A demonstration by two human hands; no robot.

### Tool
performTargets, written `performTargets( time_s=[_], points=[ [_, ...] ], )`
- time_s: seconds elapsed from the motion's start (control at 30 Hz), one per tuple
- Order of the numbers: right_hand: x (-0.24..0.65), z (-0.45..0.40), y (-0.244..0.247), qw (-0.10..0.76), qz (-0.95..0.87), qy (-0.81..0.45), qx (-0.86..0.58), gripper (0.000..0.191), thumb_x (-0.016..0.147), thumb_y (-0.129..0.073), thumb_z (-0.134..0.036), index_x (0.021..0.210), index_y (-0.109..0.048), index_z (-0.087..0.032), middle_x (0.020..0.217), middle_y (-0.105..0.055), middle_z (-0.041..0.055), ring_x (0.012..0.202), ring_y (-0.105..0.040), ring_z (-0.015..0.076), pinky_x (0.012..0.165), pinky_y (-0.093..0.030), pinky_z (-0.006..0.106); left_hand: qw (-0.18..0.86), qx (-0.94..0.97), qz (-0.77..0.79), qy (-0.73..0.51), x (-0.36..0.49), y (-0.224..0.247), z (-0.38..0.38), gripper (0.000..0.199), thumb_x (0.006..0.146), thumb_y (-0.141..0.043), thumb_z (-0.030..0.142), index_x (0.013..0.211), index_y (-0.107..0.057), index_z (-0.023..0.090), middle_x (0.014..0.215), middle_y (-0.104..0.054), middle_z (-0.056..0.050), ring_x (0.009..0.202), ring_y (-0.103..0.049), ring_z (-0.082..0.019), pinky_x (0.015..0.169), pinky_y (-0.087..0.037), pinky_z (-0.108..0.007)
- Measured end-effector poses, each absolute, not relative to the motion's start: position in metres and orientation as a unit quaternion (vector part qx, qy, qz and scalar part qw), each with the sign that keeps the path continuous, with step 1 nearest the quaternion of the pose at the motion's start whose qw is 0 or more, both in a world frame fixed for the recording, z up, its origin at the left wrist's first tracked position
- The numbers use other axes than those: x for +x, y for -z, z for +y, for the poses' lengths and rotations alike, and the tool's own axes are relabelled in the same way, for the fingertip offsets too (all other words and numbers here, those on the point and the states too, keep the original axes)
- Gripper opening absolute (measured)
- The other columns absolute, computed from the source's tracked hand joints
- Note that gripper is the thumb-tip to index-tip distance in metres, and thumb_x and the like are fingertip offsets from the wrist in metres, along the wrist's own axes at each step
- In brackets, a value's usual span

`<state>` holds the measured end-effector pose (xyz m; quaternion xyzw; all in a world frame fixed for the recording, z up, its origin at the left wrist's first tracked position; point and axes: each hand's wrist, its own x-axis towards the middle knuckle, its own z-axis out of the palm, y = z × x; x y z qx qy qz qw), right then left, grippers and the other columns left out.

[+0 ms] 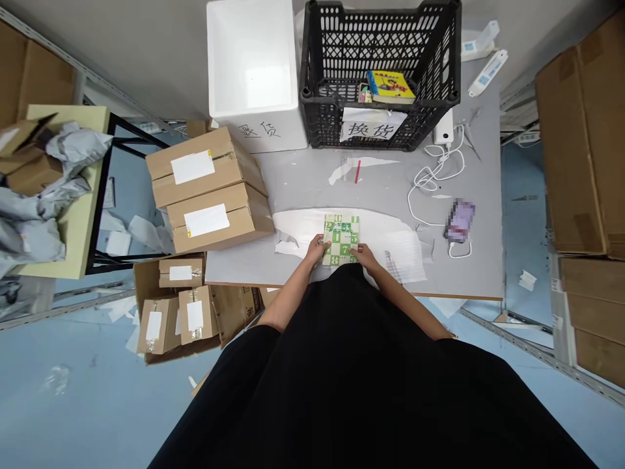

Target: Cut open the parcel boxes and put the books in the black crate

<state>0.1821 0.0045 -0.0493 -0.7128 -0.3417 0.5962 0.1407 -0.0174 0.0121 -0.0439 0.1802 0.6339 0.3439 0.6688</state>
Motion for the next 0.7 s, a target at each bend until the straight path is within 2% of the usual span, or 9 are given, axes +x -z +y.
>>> performTargets(
  time_s=[0.1,0.17,0.3,0.43,0.57,0.7],
  points=[
    [0.189,0.020,0.031,0.198,-0.258,-0.721,-0.612,0.033,0.081,-0.072,-0.040,0.105,-0.063,-0.020,0.104,-0.075,0.0095,0.092,-0.071,0.0212,0.081,-0.057,0.034,0.691,0.186,0.599,-0.359,-0.021,0.026,0.027,0.034,0.071,-0.079,0.029,0.099,-0.060,0.020,0.091,-0.075,-0.004,0.080,-0.070,-0.019,0.076,-0.056,-0.032],
    [0.193,0.037,0.016,0.233,-0.240,-0.748,-0.573,0.036,0.079,-0.075,-0.043,0.104,-0.065,-0.020,0.105,-0.076,0.0091,0.093,-0.072,0.0221,0.082,-0.059,0.035,0.696,0.196,0.584,-0.370,-0.020,0.014,0.044,0.038,0.072,-0.079,0.031,0.104,-0.062,0.020,0.091,-0.076,-0.005,0.082,-0.071,-0.020,0.077,-0.055,-0.032],
    [0.198,0.088,-0.018,0.339,-0.281,-0.705,-0.556,0.050,0.069,-0.083,-0.048,0.108,-0.067,-0.020,0.104,-0.077,0.0073,0.098,-0.072,0.0245,0.085,-0.059,0.039,0.688,0.231,0.556,-0.405,-0.010,-0.016,0.094,0.044,0.076,-0.079,0.038,0.112,-0.063,0.018,0.092,-0.076,-0.006,0.086,-0.071,-0.021,0.077,-0.055,-0.030],
    [0.207,0.164,-0.058,0.445,-0.340,-0.625,-0.544,0.054,0.068,-0.082,-0.054,0.106,-0.067,-0.018,0.107,-0.077,0.0085,0.107,-0.070,0.0257,0.093,-0.057,0.041,0.680,0.300,0.508,-0.435,0.008,-0.057,0.167,0.049,0.083,-0.074,0.045,0.121,-0.063,0.016,0.103,-0.075,-0.008,0.094,-0.071,-0.023,0.081,-0.055,-0.031],
    [0.227,0.257,-0.094,0.495,-0.383,-0.566,-0.537,0.047,0.075,-0.078,-0.050,0.105,-0.067,-0.016,0.103,-0.077,0.0084,0.107,-0.071,0.0249,0.093,-0.057,0.041,0.643,0.384,0.475,-0.462,0.025,-0.097,0.259,0.040,0.091,-0.066,0.038,0.123,-0.063,0.014,0.107,-0.074,-0.008,0.098,-0.070,-0.021,0.087,-0.055,-0.032],
    [0.242,0.353,-0.115,0.489,-0.408,-0.529,-0.561,0.033,0.082,-0.074,-0.039,0.099,-0.069,-0.011,0.092,-0.077,0.0082,0.098,-0.073,0.0228,0.088,-0.059,0.039,0.587,0.429,0.527,-0.440,0.037,-0.115,0.349,0.029,0.092,-0.061,0.032,0.105,-0.069,0.008,0.101,-0.072,-0.009,0.095,-0.068,-0.020,0.087,-0.053,-0.034]
  ],
)
